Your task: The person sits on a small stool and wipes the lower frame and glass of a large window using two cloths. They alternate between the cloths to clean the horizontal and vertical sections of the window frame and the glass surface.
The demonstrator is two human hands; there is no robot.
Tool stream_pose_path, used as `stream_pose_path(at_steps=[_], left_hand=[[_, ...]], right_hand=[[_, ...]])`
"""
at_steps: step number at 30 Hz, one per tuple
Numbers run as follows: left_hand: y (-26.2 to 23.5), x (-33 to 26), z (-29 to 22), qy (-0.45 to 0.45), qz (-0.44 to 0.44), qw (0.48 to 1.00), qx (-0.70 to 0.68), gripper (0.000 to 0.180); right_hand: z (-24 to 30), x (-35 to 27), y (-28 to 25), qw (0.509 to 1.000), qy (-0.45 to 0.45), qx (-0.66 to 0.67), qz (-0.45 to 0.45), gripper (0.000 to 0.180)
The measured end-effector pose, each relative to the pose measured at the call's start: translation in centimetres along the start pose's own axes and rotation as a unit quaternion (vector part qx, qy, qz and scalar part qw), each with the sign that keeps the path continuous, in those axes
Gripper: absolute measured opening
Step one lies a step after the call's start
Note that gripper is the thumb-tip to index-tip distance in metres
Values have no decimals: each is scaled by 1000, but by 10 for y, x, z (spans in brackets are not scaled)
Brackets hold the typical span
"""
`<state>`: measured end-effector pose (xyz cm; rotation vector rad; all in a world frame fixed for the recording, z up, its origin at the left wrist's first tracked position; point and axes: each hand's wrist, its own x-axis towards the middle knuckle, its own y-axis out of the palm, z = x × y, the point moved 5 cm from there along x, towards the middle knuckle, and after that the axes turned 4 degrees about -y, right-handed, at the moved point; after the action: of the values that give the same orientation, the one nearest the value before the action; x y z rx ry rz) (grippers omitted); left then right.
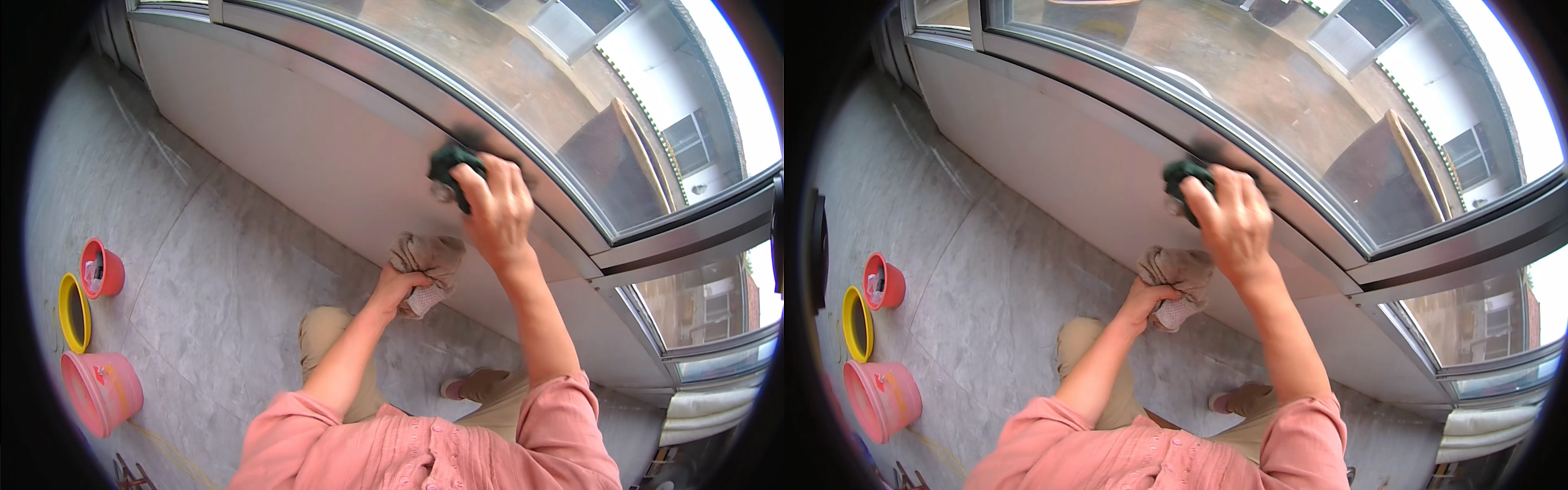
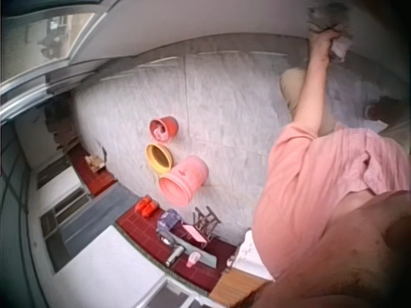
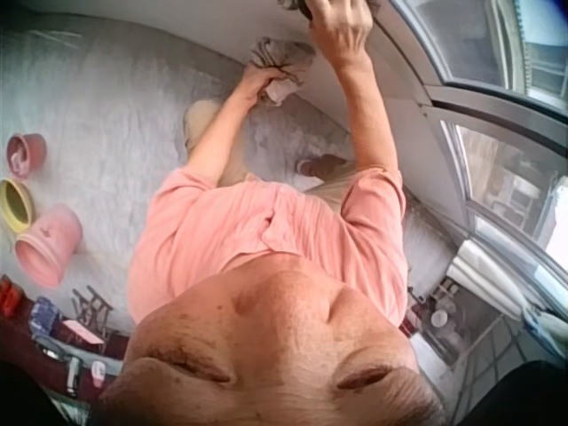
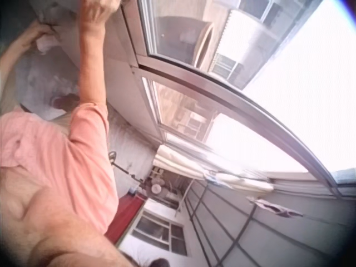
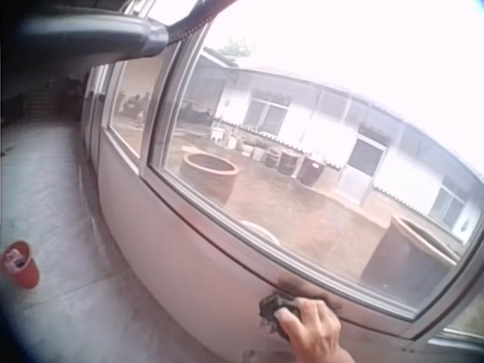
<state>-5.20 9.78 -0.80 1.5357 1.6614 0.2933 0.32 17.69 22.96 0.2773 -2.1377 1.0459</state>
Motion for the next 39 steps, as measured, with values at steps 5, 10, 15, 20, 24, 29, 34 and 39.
stream_pose_path(at_steps=[5, 10, 15, 20, 24, 29, 34, 39], left_hand=[[-4, 13, 3, 29, -27, 999, -11, 51], [-20, 27, -11, 23, -46, 999, -18, 49], [-8, 15, -8, 30, -16, 999, 1, 44], [-14, -28, -5, 38, -7, 995, 90, 46], [-3, -71, -31, 53, 4, 956, 288, 57], [31, -87, -79, 93, 34, 896, 432, 62], [-3, -57, -79, 108, -36, 889, 444, 67], [-14, -60, -114, 123, -25, 899, 420, 71]], right_hand=[[43, 99, 77, 995, -92, 38, -28, 18], [0, 77, 11, 996, -77, 17, -29, 27], [-73, -80, -114, 996, 73, -44, 20, 54], [-84, -117, -141, 992, 116, -39, 40, 54], [-75, -88, -106, 998, 53, -3, 18, 50], [-40, -11, -51, 1000, -10, 11, 22, 46], [9, 65, 12, 994, -100, 7, 34, 34], [65, 160, 97, 988, -151, 22, 7, 27]])
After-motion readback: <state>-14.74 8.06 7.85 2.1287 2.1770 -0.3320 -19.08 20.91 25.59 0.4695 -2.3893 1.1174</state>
